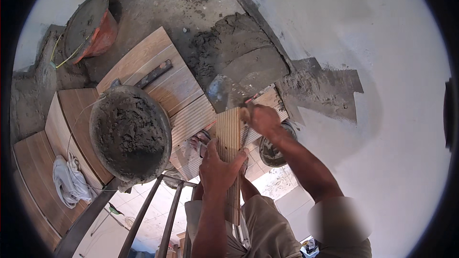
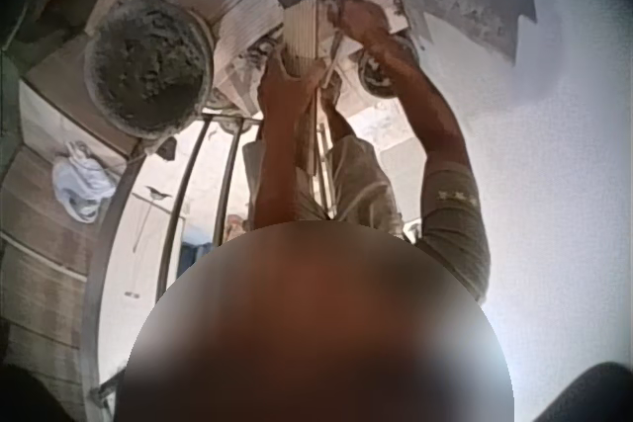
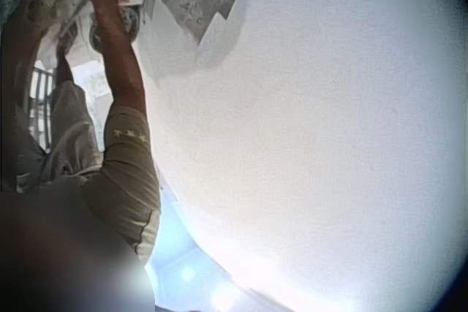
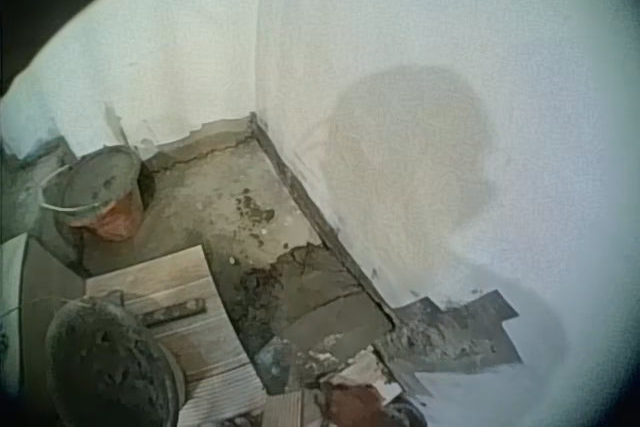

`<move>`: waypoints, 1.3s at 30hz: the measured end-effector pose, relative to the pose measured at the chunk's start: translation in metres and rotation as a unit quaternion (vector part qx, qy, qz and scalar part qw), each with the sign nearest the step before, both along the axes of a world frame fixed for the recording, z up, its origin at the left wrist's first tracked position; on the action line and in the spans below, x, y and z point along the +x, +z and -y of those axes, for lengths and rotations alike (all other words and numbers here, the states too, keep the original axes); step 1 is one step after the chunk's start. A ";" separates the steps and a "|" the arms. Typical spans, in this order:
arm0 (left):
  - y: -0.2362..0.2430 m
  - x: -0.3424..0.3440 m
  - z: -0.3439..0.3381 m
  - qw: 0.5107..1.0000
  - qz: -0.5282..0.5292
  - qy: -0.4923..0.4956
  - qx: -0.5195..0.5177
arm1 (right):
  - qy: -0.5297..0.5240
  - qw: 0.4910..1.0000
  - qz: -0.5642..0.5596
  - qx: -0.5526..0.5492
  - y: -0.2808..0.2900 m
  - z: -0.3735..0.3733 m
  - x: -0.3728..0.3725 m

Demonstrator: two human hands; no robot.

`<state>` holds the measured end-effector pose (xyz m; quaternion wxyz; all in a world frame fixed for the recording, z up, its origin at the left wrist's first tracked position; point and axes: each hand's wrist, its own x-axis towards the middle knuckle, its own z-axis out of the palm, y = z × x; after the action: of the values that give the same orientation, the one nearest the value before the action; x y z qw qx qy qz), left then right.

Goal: Apply cement to the floor and back of a tile and then lay it down.

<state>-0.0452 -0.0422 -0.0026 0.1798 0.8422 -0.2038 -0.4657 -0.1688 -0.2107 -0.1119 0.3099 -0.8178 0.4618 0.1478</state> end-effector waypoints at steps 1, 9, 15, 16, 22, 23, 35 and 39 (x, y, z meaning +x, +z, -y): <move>0.000 -0.001 0.001 1.000 0.003 0.002 -0.007 | 0.011 0.999 -0.004 -0.039 -0.006 0.009 -0.018; 0.011 -0.003 0.007 1.000 -0.019 -0.005 -0.016 | -0.240 0.957 0.140 -0.088 -0.031 0.047 -0.088; 0.004 -0.005 0.003 1.000 0.002 0.015 -0.026 | -0.193 0.954 0.224 0.039 -0.028 -0.019 -0.007; 0.004 -0.007 0.004 0.999 0.012 0.029 -0.040 | -0.158 0.959 0.234 -0.002 -0.031 -0.026 -0.002; 0.001 0.005 0.001 0.984 -0.006 0.158 -0.084 | -0.068 0.994 0.087 0.008 0.016 -0.032 0.015; 0.002 0.005 0.002 0.984 -0.005 0.157 -0.083 | -0.068 0.994 0.087 0.009 0.024 -0.030 0.014; -0.010 0.012 -0.004 0.911 -0.120 0.346 -0.190 | -0.150 0.973 0.170 0.032 0.024 -0.023 0.003; -0.001 0.008 0.005 0.909 -0.137 0.334 -0.209 | -0.180 0.967 0.177 0.040 -0.008 -0.039 -0.006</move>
<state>-0.0373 -0.0473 -0.0038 0.5226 0.7324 0.0233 -0.4358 -0.1752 -0.1717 -0.1198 0.4406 -0.7215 0.5326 -0.0393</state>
